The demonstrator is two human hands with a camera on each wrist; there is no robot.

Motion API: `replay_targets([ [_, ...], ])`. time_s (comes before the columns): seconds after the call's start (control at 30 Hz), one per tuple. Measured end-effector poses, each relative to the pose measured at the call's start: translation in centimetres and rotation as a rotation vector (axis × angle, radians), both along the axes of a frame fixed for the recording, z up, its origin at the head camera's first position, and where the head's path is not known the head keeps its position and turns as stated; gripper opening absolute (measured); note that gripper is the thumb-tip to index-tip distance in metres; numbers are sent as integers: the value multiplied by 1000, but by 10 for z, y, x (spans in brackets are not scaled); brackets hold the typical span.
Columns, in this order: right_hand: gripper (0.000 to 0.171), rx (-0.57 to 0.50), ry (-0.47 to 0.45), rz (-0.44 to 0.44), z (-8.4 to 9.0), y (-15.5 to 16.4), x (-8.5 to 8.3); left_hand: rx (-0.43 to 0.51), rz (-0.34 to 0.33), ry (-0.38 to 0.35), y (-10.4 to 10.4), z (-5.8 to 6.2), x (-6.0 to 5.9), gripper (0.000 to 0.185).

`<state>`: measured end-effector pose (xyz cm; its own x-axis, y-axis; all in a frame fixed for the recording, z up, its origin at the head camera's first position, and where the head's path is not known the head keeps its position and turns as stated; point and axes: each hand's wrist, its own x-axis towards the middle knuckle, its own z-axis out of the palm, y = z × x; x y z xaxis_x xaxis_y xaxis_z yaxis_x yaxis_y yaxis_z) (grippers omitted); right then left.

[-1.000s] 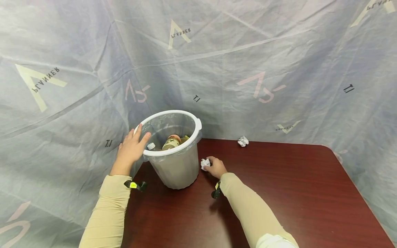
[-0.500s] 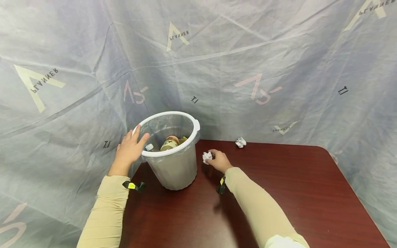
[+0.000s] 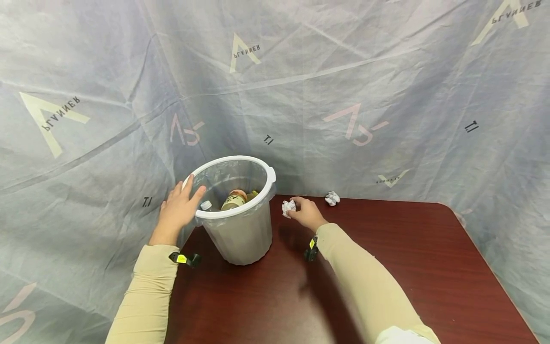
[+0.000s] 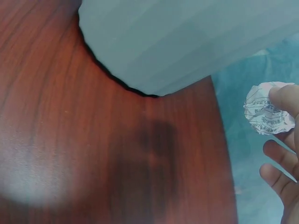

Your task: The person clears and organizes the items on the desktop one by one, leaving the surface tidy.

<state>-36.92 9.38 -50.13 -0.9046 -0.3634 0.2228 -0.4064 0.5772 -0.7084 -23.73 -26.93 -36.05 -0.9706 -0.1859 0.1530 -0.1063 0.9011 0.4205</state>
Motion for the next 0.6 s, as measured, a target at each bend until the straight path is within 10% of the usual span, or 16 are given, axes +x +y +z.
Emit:
replay_targets([
  [0.6,53,7,42,-18,55,7,-10,4,-8,-14,-1,0,-1,92],
])
